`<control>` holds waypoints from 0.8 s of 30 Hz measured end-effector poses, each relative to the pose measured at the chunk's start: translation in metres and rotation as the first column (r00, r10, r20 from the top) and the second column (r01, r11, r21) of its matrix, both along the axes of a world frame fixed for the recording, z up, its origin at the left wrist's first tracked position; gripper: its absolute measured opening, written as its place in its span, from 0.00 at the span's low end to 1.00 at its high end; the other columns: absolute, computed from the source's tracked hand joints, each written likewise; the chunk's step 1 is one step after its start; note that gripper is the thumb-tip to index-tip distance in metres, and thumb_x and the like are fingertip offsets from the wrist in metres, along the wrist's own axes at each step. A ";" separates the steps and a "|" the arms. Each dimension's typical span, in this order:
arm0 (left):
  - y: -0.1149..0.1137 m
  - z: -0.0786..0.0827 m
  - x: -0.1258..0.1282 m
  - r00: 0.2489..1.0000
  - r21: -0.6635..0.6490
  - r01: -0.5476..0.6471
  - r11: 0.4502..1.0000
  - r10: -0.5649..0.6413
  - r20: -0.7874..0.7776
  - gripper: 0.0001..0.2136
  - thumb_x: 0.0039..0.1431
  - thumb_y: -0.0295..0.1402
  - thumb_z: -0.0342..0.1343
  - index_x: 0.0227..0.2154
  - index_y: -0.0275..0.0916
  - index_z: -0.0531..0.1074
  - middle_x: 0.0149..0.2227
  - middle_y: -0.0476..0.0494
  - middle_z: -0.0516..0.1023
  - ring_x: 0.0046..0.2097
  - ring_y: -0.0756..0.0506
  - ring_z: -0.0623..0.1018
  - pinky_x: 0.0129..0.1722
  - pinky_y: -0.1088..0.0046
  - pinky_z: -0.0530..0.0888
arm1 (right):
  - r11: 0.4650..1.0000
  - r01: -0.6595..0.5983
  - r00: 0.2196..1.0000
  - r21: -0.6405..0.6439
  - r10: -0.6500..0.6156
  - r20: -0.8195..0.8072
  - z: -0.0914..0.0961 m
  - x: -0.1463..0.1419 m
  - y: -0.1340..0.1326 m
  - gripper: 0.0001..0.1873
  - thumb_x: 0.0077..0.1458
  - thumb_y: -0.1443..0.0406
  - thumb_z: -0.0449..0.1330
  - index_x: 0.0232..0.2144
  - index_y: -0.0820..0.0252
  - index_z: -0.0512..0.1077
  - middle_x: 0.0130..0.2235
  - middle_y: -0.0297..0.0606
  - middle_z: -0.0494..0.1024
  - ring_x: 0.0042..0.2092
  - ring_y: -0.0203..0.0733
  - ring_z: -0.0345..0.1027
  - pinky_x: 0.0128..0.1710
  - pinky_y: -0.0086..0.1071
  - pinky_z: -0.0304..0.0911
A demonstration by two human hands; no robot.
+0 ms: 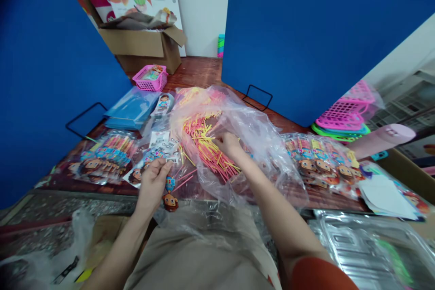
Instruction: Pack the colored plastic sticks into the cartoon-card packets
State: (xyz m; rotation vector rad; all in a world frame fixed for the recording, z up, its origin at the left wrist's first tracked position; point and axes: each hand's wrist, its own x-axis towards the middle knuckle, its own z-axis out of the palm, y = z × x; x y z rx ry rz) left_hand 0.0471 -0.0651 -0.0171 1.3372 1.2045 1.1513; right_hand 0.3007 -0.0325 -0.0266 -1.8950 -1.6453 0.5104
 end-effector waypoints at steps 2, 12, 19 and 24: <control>-0.001 -0.003 0.001 1.000 -0.029 -0.011 1.000 0.012 0.020 0.10 0.53 0.39 0.58 0.25 0.40 0.65 0.20 0.55 0.60 0.23 0.51 0.60 0.26 0.76 0.61 | 0.995 -0.084 0.996 -0.049 0.086 0.036 0.001 0.005 0.002 0.15 0.52 0.59 0.57 0.21 0.61 0.76 0.19 0.33 0.71 0.23 0.34 0.59 0.24 0.28 0.49; -0.003 -0.014 0.010 0.998 -0.083 0.021 0.996 -0.016 0.066 0.10 0.52 0.38 0.59 0.26 0.39 0.67 0.20 0.55 0.64 0.24 0.52 0.62 0.26 0.77 0.61 | 0.939 -0.060 0.882 -0.338 0.208 0.422 0.005 -0.042 0.027 0.14 0.47 0.65 0.64 0.36 0.70 0.80 0.37 0.55 0.81 0.37 0.50 0.75 0.32 0.32 0.62; -0.004 -0.012 0.008 0.991 -0.188 -0.001 0.982 0.027 0.134 0.11 0.45 0.39 0.65 0.26 0.36 0.72 0.23 0.52 0.71 0.25 0.52 0.67 0.28 0.77 0.64 | 0.936 -0.098 0.864 -0.338 0.249 0.438 0.001 -0.057 0.033 0.13 0.45 0.74 0.60 0.35 0.72 0.79 0.38 0.59 0.80 0.38 0.53 0.75 0.34 0.33 0.63; -0.002 -0.016 0.008 0.983 -0.212 -0.010 0.977 0.049 0.178 0.13 0.42 0.40 0.66 0.25 0.36 0.73 0.23 0.52 0.72 0.25 0.52 0.68 0.27 0.77 0.65 | 0.953 -0.126 0.891 -0.274 0.230 0.391 -0.007 -0.048 0.022 0.08 0.47 0.72 0.58 0.29 0.69 0.78 0.32 0.51 0.80 0.31 0.43 0.71 0.29 0.30 0.57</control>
